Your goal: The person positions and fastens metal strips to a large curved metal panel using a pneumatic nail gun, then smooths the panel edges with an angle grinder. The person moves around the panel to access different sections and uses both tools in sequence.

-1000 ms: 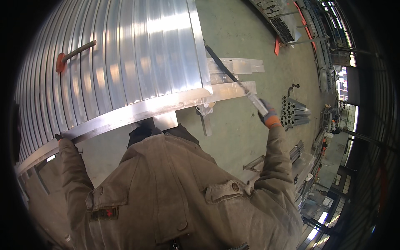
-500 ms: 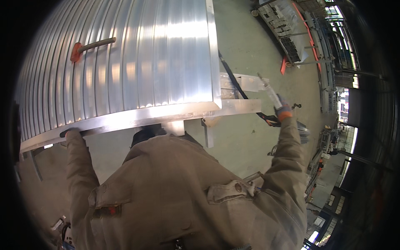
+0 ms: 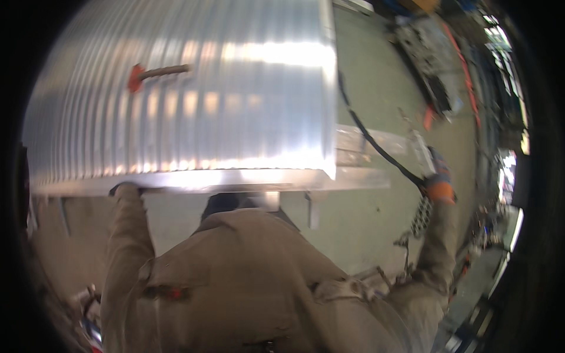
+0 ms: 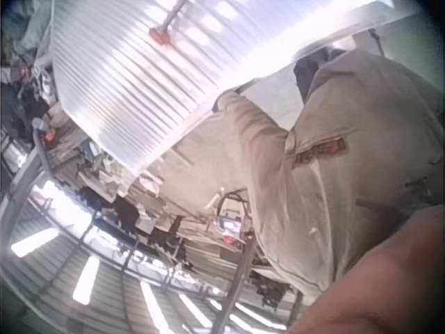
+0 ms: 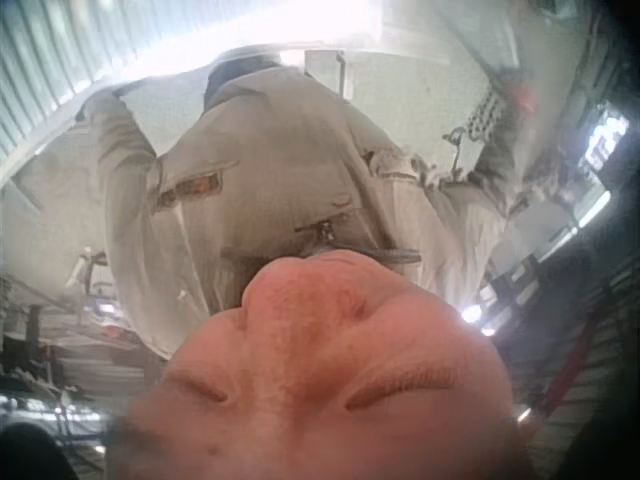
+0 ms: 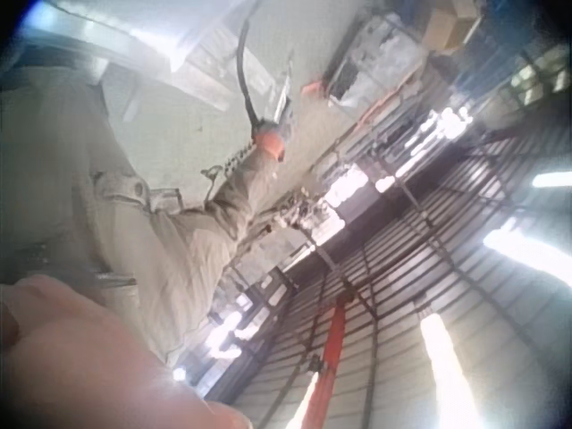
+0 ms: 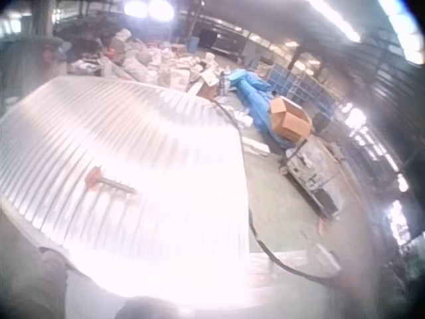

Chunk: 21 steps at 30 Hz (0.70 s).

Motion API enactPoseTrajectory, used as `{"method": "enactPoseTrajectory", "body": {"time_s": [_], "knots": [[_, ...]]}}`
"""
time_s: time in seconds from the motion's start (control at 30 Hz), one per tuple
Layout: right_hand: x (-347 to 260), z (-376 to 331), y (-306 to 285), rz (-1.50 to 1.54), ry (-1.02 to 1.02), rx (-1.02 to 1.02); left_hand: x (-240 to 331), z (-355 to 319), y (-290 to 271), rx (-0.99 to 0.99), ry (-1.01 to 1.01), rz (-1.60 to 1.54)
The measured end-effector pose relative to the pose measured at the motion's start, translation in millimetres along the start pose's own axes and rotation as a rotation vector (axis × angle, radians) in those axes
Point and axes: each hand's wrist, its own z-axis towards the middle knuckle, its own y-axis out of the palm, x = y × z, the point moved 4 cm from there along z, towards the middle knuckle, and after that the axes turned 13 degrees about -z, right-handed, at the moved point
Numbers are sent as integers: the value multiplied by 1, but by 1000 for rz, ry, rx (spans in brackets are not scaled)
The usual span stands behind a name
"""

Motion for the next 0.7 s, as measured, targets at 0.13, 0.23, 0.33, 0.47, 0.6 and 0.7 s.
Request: {"method": "enactPoseTrajectory", "body": {"time_s": [0.13,0.23,0.33,0.47,0.6,0.7], "knots": [[-135,13,-141,195,-204,67,21,-13,-1,-30,114,442],[-247,31,-218,147,-397,194,29,-28,-10,-72,131,530],[-367,50,-259,88,-728,174,29,-40,-21,-113,128,600],[-534,76,-284,248,-1166,125,26,-53,-30,-174,116,681],[-689,93,-268,705,-1285,-325,36,-67,-32,-258,107,814],[-771,100,-243,777,-1322,-568,40,-67,-25,-365,102,983]]}}
